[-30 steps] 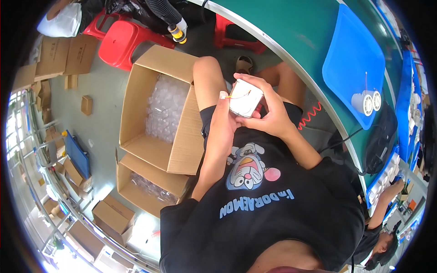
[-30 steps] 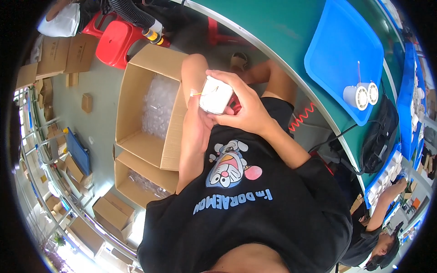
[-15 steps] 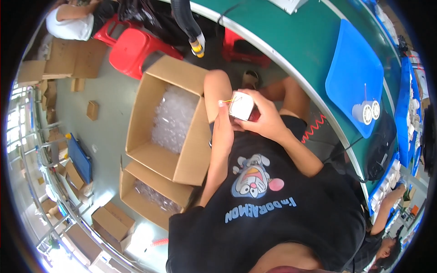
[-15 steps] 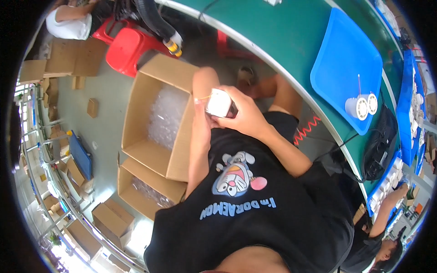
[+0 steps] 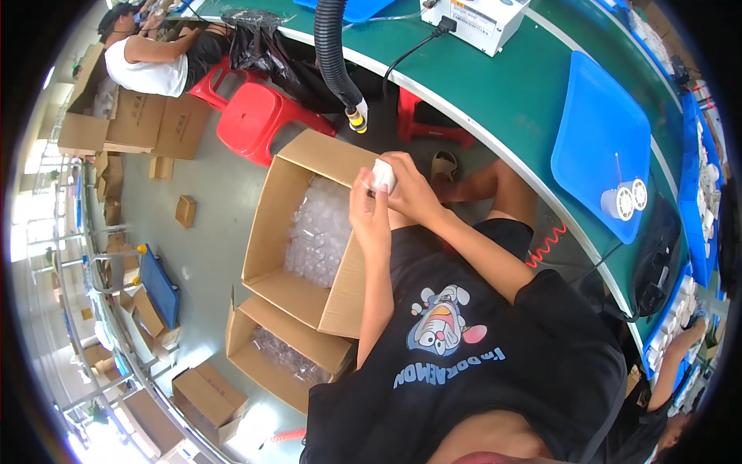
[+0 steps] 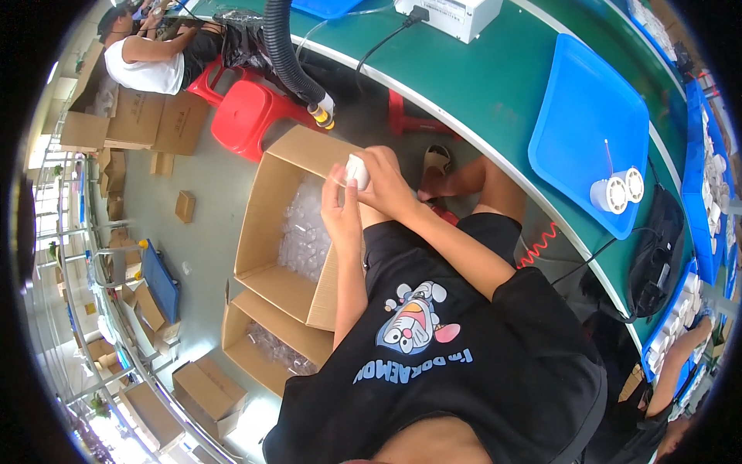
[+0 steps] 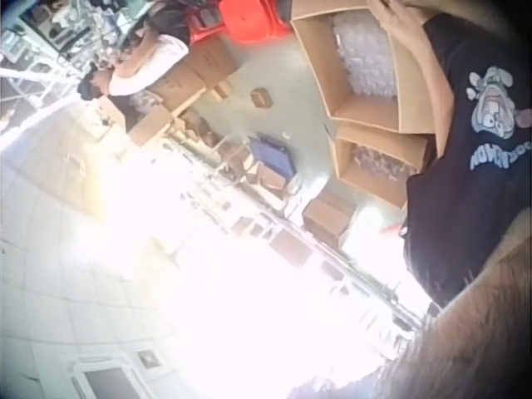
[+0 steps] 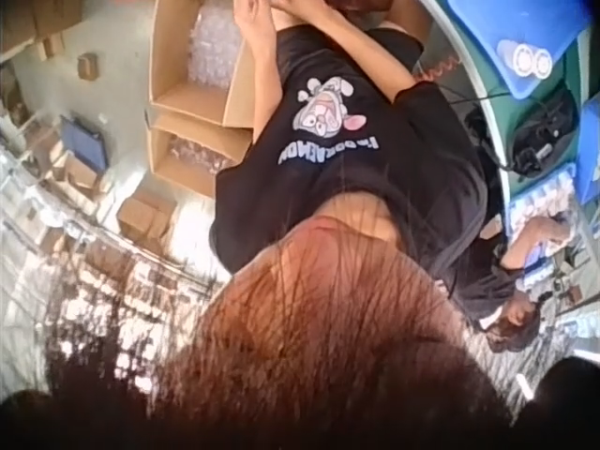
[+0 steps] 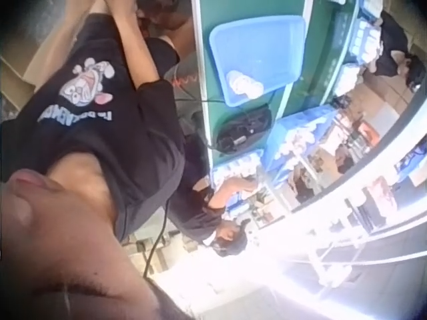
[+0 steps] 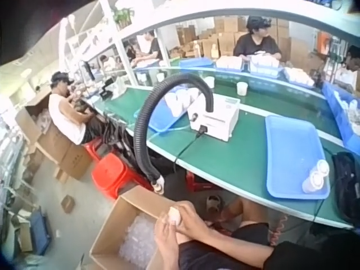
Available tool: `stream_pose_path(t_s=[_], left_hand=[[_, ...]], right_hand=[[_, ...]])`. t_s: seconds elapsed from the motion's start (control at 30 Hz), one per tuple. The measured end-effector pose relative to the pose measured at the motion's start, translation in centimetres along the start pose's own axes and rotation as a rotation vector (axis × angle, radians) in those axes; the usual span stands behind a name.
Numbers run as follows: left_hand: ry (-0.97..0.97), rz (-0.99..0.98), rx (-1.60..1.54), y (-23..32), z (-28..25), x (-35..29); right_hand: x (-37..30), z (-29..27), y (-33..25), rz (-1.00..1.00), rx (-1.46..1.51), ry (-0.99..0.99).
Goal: The person assembles electronic components by fitting them into plastic casings by hand, then organizes the assembled components into blue trays.
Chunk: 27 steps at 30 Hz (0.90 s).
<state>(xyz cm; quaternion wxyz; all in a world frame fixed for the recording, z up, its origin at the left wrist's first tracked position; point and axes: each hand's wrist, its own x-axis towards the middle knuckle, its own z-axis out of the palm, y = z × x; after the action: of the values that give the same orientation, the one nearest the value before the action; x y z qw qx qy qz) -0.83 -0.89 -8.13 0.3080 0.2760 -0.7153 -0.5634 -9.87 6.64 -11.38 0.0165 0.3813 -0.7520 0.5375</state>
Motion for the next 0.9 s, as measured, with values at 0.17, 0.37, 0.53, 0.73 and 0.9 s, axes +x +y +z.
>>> stream_pose_path(t_s=[0.17, 0.37, 0.53, 0.73, 0.9], left_hand=[[0.077, -0.215, -0.15, 0.4, -2.6, -0.3], [-0.08, -0.368, -0.185, -0.5, -3.2, -0.9], [-0.119, -0.518, -0.5, -2.0, -2.3, -0.3], [-0.39, -0.515, -0.611, 3.6, -1.1, 0.0], [-0.501, -0.355, -0.568, 10.4, 0.1, -2.2]], right_hand=[[-0.3, -2.4, -2.0, 0.251, 0.238, -0.009], [-0.9, -8.2, -7.5, 0.172, 0.708, 0.001], [1.2, -12.0, -10.5, -0.122, 0.135, 0.022], [1.5, -13.2, -10.4, 0.051, 0.035, 0.022], [1.5, -14.4, -10.2, -0.055, -0.113, -0.024]])
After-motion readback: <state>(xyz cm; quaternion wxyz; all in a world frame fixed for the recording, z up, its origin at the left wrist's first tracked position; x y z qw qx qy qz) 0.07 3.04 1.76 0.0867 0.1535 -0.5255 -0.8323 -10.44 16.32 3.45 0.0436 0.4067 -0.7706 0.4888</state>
